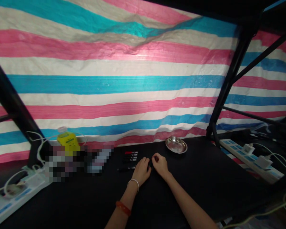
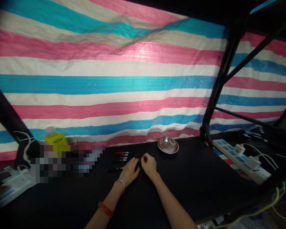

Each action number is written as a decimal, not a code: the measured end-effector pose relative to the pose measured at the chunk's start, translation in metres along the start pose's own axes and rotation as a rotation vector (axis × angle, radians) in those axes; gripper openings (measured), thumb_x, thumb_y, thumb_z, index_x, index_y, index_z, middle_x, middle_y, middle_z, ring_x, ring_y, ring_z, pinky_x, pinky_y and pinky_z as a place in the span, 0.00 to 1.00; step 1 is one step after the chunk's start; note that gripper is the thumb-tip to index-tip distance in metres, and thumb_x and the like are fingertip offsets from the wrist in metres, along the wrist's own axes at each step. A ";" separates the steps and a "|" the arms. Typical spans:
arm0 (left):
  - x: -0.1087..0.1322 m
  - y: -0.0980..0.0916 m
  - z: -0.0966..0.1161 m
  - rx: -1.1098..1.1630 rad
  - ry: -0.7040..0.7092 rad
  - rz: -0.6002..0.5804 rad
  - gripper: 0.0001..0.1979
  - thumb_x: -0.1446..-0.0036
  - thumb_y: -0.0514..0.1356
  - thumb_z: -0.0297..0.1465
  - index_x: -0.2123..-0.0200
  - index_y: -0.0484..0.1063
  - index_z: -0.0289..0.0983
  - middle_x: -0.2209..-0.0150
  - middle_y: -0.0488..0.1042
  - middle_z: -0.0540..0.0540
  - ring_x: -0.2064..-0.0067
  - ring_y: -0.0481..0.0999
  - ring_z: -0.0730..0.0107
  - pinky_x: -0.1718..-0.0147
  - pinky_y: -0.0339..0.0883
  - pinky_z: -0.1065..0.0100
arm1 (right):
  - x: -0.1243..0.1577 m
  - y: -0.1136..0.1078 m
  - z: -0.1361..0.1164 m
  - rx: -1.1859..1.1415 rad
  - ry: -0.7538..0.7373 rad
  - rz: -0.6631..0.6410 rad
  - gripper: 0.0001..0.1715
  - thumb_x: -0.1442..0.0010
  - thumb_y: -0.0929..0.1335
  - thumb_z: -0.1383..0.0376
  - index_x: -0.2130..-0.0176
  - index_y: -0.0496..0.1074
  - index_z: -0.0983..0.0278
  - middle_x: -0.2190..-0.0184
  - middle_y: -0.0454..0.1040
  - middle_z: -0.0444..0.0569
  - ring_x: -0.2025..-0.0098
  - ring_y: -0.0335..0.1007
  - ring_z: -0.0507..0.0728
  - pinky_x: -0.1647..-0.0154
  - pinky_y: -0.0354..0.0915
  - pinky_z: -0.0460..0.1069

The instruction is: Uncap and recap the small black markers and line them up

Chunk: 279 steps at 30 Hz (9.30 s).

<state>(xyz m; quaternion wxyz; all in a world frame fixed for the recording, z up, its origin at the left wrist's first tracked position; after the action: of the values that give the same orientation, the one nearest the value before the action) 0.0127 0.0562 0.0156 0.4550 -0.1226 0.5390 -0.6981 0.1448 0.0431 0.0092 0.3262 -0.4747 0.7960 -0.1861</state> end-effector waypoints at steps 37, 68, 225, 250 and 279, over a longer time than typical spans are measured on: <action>0.007 0.002 -0.021 0.408 -0.069 -0.008 0.05 0.46 0.53 0.26 0.70 0.69 0.37 0.69 0.64 0.50 0.68 0.66 0.72 0.66 0.63 0.70 | 0.012 0.006 0.002 0.177 -0.126 -0.068 0.08 0.43 0.61 0.64 0.70 0.69 0.60 0.70 0.69 0.44 0.72 0.66 0.52 0.74 0.56 0.45; 0.012 -0.007 -0.001 0.190 -0.132 0.003 0.12 0.44 0.49 0.24 0.61 0.69 0.39 0.60 0.65 0.46 0.58 0.68 0.70 0.57 0.64 0.68 | 0.002 -0.015 0.016 -0.465 0.058 0.270 0.21 0.46 0.64 0.51 0.63 0.69 0.65 0.78 0.69 0.43 0.75 0.64 0.52 0.72 0.62 0.47; 0.014 -0.021 -0.030 -0.421 -0.738 0.408 0.41 0.53 0.54 0.46 0.42 0.53 0.23 0.56 0.68 0.32 0.54 0.64 0.48 0.53 0.50 0.51 | 0.028 0.011 -0.020 -0.403 -0.126 0.082 0.13 0.45 0.65 0.59 0.66 0.75 0.63 0.69 0.78 0.49 0.69 0.74 0.56 0.66 0.70 0.49; 0.009 -0.034 -0.016 0.150 -0.394 0.848 0.31 0.49 0.58 0.39 0.44 0.56 0.33 0.44 0.52 0.34 0.50 0.65 0.57 0.53 0.62 0.55 | 0.027 0.012 -0.013 -0.458 -0.078 0.079 0.15 0.43 0.64 0.57 0.62 0.74 0.64 0.66 0.77 0.51 0.65 0.74 0.57 0.63 0.70 0.50; 0.008 -0.014 -0.022 0.276 0.006 0.665 0.10 0.43 0.56 0.33 0.58 0.71 0.39 0.55 0.65 0.44 0.60 0.72 0.69 0.61 0.73 0.65 | 0.026 0.006 -0.017 -0.413 -0.301 0.193 0.14 0.41 0.63 0.64 0.58 0.75 0.60 0.60 0.76 0.52 0.56 0.72 0.58 0.54 0.69 0.55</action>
<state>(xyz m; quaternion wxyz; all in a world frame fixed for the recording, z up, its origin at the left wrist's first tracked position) -0.0134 0.0643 0.0165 0.6680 0.1241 0.4513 -0.5785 0.1203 0.0230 0.0090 0.3534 -0.4755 0.8011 0.0846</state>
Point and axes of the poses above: each hand's wrist, its own x-axis away from the middle knuckle, its own y-axis out of the palm, z = x × y, the point moved 1 cm from there along -x, towards the middle knuckle
